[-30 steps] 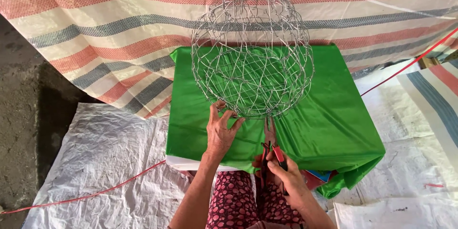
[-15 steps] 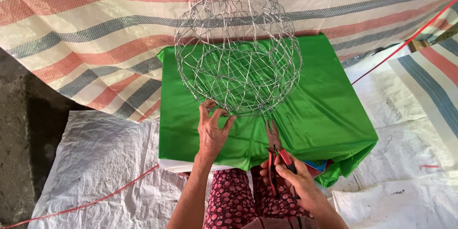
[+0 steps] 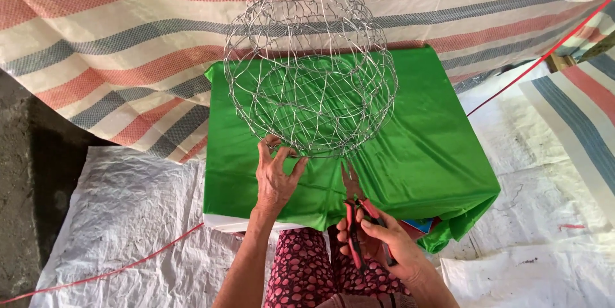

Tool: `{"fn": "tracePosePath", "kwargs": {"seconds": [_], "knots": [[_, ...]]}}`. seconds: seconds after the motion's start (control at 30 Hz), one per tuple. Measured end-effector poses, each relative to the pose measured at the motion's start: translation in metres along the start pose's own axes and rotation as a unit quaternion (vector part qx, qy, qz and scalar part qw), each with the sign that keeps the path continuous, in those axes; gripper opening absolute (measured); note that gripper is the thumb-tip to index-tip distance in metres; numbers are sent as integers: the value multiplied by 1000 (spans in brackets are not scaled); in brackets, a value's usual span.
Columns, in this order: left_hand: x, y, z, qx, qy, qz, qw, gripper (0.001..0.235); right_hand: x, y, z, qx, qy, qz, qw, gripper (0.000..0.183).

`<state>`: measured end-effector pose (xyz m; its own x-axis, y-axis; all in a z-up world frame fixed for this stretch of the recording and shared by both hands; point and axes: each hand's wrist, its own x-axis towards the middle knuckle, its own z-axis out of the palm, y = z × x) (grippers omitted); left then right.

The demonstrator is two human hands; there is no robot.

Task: Shaping and trimming a wire mesh structure using pliers

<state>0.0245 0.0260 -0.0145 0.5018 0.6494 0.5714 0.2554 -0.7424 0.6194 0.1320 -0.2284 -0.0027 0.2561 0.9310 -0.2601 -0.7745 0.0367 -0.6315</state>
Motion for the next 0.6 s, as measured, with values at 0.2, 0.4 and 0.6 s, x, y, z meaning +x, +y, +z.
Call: {"fn": "tracePosePath", "kwargs": {"seconds": [0.2, 0.4, 0.6], "knots": [[-1, 3, -1, 2, -1, -3, 1000, 32, 12, 7, -1, -9, 15, -22, 1000, 19], [0, 2, -2, -14, 14, 4, 1000, 31, 22, 0, 9, -17, 9, -28, 999, 28], [-1, -1, 0, -22, 15, 2, 1000, 31, 10, 14, 18, -78, 86, -35, 993, 23]]}}
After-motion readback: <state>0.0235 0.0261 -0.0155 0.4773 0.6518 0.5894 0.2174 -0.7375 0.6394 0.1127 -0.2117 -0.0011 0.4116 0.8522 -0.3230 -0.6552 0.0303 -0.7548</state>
